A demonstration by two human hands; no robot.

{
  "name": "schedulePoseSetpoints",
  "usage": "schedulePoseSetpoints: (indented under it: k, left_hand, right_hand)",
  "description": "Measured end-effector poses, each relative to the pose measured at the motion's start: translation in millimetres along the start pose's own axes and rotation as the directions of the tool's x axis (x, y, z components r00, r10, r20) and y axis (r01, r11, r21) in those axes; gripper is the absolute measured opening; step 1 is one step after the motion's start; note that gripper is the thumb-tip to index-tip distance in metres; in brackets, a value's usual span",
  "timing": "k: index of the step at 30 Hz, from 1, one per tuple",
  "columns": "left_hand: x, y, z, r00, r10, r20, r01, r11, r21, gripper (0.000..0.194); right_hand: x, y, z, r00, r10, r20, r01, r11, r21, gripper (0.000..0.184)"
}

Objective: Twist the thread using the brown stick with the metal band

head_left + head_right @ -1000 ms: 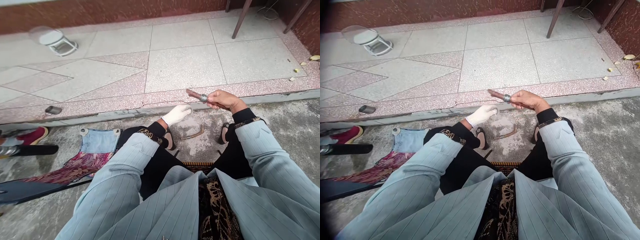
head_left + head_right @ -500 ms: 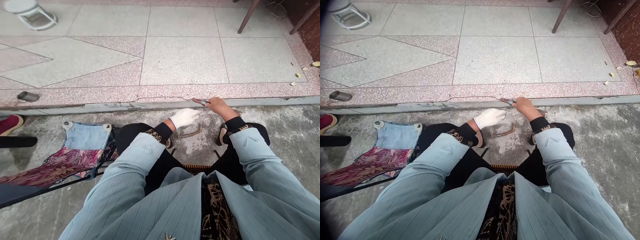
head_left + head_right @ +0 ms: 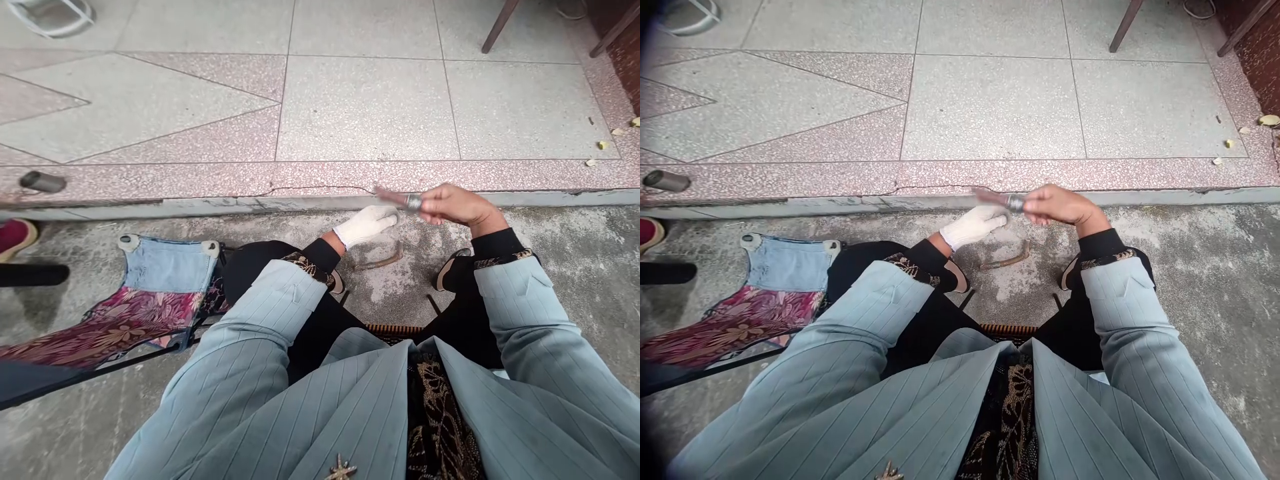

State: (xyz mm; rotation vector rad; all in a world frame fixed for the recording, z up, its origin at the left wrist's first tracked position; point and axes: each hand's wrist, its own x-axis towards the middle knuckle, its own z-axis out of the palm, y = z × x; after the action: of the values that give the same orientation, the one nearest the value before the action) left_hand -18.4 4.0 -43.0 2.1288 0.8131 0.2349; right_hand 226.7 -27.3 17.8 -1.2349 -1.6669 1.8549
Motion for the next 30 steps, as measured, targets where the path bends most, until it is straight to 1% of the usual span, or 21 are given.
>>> schedulePoseSetpoints:
  k: [1,2,3,5,7,9,11,12,13,14,15,16,17,18,20,22,23,24,26,28,30]
  left_hand:
    - [0,1,1.0,1.000,-0.012,0.006,0.012,1.000,-0.016,0.038]
    - [0,2,1.7,1.000,-0.020,0.024,0.021,0.999,-0.031,0.037]
    - [1,4,2.3,0.999,-0.023,0.047,0.025,0.999,-0.041,0.036]
    - [0,9,3.2,0.996,-0.015,0.084,0.018,0.999,-0.033,0.033]
    - [0,14,4.3,0.993,-0.007,0.116,0.004,1.000,0.020,0.031]
    - [0,16,6.1,0.988,0.003,0.157,-0.017,0.996,0.085,0.031]
    - [-1,17,8.6,0.979,0.029,0.200,-0.059,0.987,0.147,0.030]
    - [-1,17,9.9,0.975,0.041,0.218,-0.081,0.981,0.175,0.030]
    - [-1,17,11.0,0.972,0.049,0.231,-0.097,0.975,0.201,0.030]
    - [-1,17,11.8,0.969,0.053,0.240,-0.109,0.968,0.226,0.031]
    - [-2,18,12.3,0.968,0.056,0.245,-0.119,0.961,0.251,0.032]
    - [-2,19,12.3,0.967,0.059,0.247,-0.128,0.953,0.274,0.032]
    - [-3,20,11.8,0.967,0.062,0.247,-0.136,0.946,0.295,0.032]
    - [-4,21,10.8,0.968,0.064,0.244,-0.141,0.939,0.313,0.032]
    - [-5,24,7.9,0.973,0.053,0.226,-0.130,0.932,0.338,0.031]
    - [-6,26,4.4,0.979,0.026,0.203,-0.096,0.934,0.343,0.031]
    - [-6,26,2.7,0.982,0.017,0.188,-0.081,0.936,0.341,0.031]
    - [-5,26,1.2,0.985,0.011,0.171,-0.069,0.939,0.336,0.031]
    - [-4,23,-1.4,0.992,0.003,0.130,-0.044,0.946,0.320,0.032]
    - [-2,17,-3.0,0.997,-0.016,0.075,-0.007,0.953,0.302,0.032]
    - [0,11,-3.1,0.998,-0.045,0.033,0.034,0.960,0.279,0.033]
  right_hand:
    - [-2,0,-3,0.987,-0.031,-0.158,0.041,0.998,0.056,0.043]
    - [-3,0,-5,0.955,-0.036,-0.293,0.067,0.993,0.098,0.043]
    - [-3,1,-7,0.919,-0.020,-0.395,0.075,0.989,0.125,0.043]
    - [0,3,-8,0.856,0.033,-0.516,0.049,0.988,0.144,0.043]
    - [4,5,-8,0.800,0.064,-0.597,0.016,0.992,0.128,0.044]
    - [7,7,-9,0.750,0.083,-0.656,-0.048,0.996,0.072,0.043]
    - [12,9,-11,0.724,0.107,-0.682,-0.186,0.982,-0.043,0.039]
    - [14,10,-11,0.718,0.117,-0.686,-0.284,0.949,-0.135,0.036]
    - [16,12,-11,0.719,0.124,-0.684,-0.387,0.889,-0.246,0.033]
    - [19,13,-11,0.727,0.126,-0.674,-0.478,0.799,-0.366,0.031]
    - [21,15,-10,0.742,0.128,-0.658,-0.544,0.689,-0.478,0.031]
    - [23,16,-9,0.761,0.137,-0.635,-0.583,0.575,-0.574,0.033]
    - [25,17,-7,0.781,0.156,-0.605,-0.597,0.475,-0.647,0.035]
    - [27,18,-5,0.799,0.190,-0.571,-0.595,0.395,-0.700,0.037]
    - [28,18,0,0.815,0.302,-0.495,-0.573,0.283,-0.769,0.038]
    - [27,17,5,0.803,0.457,-0.382,-0.521,0.228,-0.822,0.035]
    - [26,16,8,0.793,0.527,-0.307,-0.482,0.233,-0.845,0.033]
    - [25,15,10,0.782,0.583,-0.220,-0.439,0.264,-0.859,0.033]
    - [22,14,14,0.771,0.636,-0.026,-0.362,0.404,-0.840,0.034]
    - [19,13,15,0.778,0.607,0.163,-0.307,0.593,-0.744,0.032]
    - [14,10,13,0.795,0.511,0.326,-0.249,0.766,-0.592,0.029]
